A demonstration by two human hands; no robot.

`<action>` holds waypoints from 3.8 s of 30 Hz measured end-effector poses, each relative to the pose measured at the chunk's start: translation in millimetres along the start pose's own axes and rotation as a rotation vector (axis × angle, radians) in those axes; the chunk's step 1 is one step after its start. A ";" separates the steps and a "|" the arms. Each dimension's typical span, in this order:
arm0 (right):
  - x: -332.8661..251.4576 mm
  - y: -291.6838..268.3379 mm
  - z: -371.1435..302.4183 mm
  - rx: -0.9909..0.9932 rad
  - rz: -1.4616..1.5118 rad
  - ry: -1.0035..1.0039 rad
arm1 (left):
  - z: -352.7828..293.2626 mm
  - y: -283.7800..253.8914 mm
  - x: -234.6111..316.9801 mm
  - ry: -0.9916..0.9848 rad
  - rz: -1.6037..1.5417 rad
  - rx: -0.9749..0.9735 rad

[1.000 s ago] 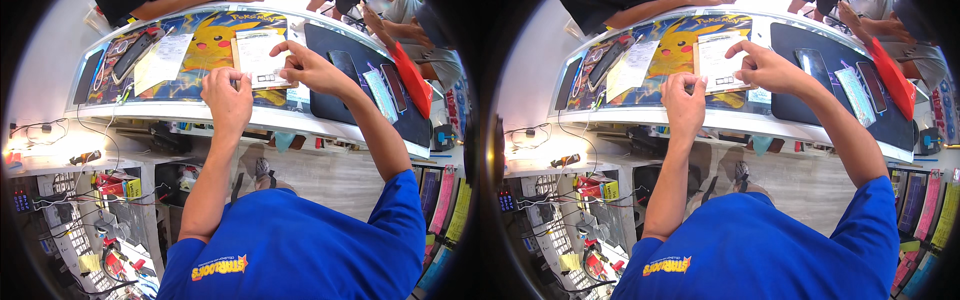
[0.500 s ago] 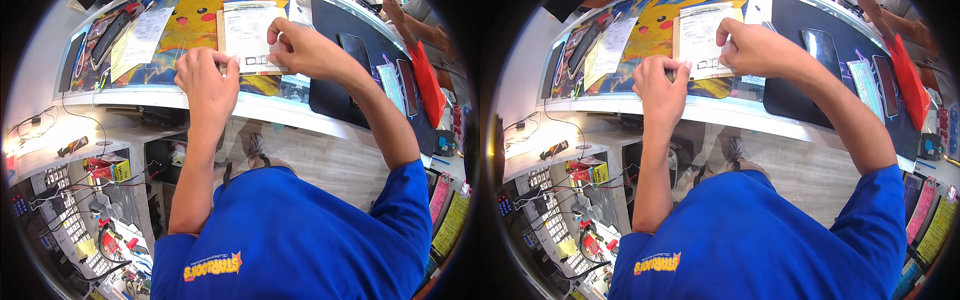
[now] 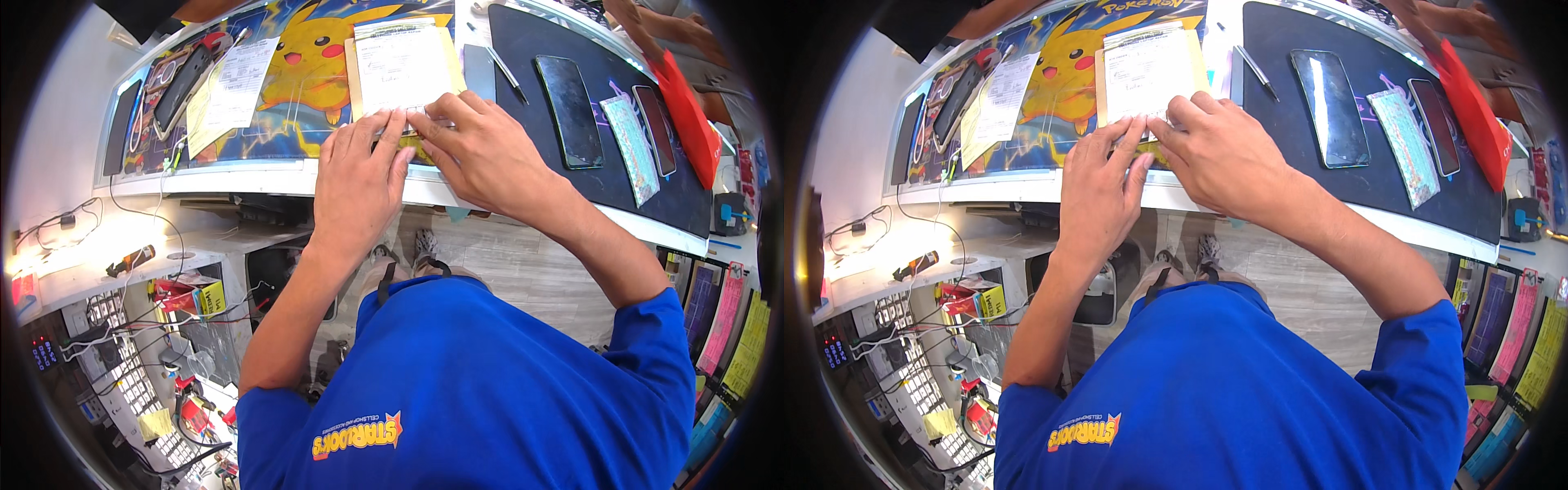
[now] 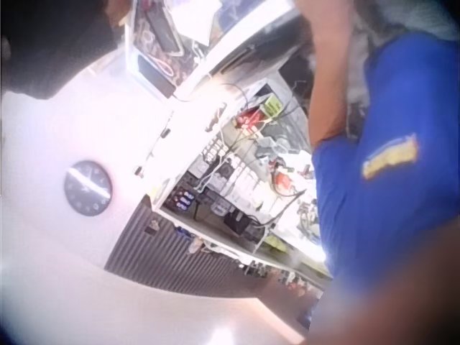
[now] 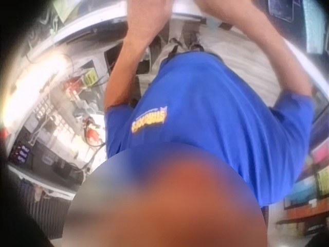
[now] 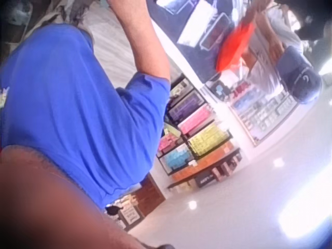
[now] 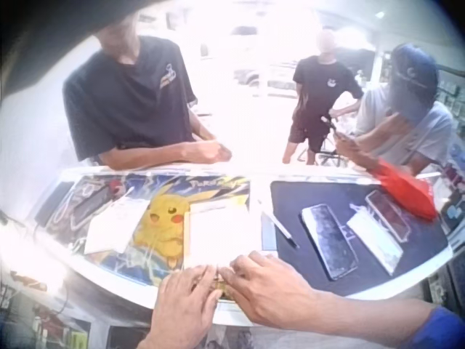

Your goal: The person retrieves a smartphone from a shelf, walks to the counter, and writes on a repair form with a pen. They then handle the phone, remove a protective film, and place the phone on the counter while continuing to fill out paperwork.

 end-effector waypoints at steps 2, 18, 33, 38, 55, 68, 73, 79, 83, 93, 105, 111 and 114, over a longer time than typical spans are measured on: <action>-5.6 -3.2 3.4 -0.036 -0.042 0.040 | -0.2 -2.2 -4.4 0.013 -0.019 0.008; -27.9 12.3 -7.9 -0.014 -0.052 0.367 | 2.9 -1.3 -40.5 0.201 -0.095 -0.065; -3.4 -0.3 -38.9 0.519 0.842 0.640 | 93.4 18.4 -95.2 0.433 -0.195 -0.338; 7.3 -10.9 -33.3 0.417 1.032 0.740 | 109.0 23.0 -97.0 0.354 -0.302 -0.076; 10.2 0.7 -19.1 0.364 1.353 1.002 | 173.5 5.4 -80.6 0.080 -0.222 -0.536; -22.8 29.7 -6.4 0.796 0.927 1.112 | 170.6 74.8 -103.5 0.335 -0.279 -0.170; -38.7 34.7 1.4 0.818 0.763 1.157 | 182.7 76.5 -109.0 0.372 -0.348 -0.273; -49.7 51.2 0.4 0.828 0.619 1.100 | 180.7 73.6 -108.9 0.377 -0.351 -0.285; -52.0 49.4 2.0 0.844 0.596 1.053 | 183.3 78.0 -110.3 0.394 -0.365 -0.215; -69.6 53.1 8.5 0.943 1.063 1.214 | 173.2 71.3 -110.7 0.491 -0.337 -0.206; -83.4 61.1 11.8 0.970 1.023 1.136 | 173.0 75.8 -116.1 0.547 -0.316 -0.123; -85.6 62.7 -9.3 0.966 0.926 1.160 | 171.4 75.5 -114.1 0.576 -0.284 -0.121; -101.6 49.4 -52.9 1.145 0.880 1.160 | 171.8 73.7 -114.7 0.557 -0.298 -0.126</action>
Point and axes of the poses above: each hand's wrist, its own z-axis towards the middle knuckle, its own y-axis out of the palm, x = y × z, the point moved 3 cm from there along z, towards the middle knuckle, and after that the axes turned 13 degrees about z, right-handed, at the moved point
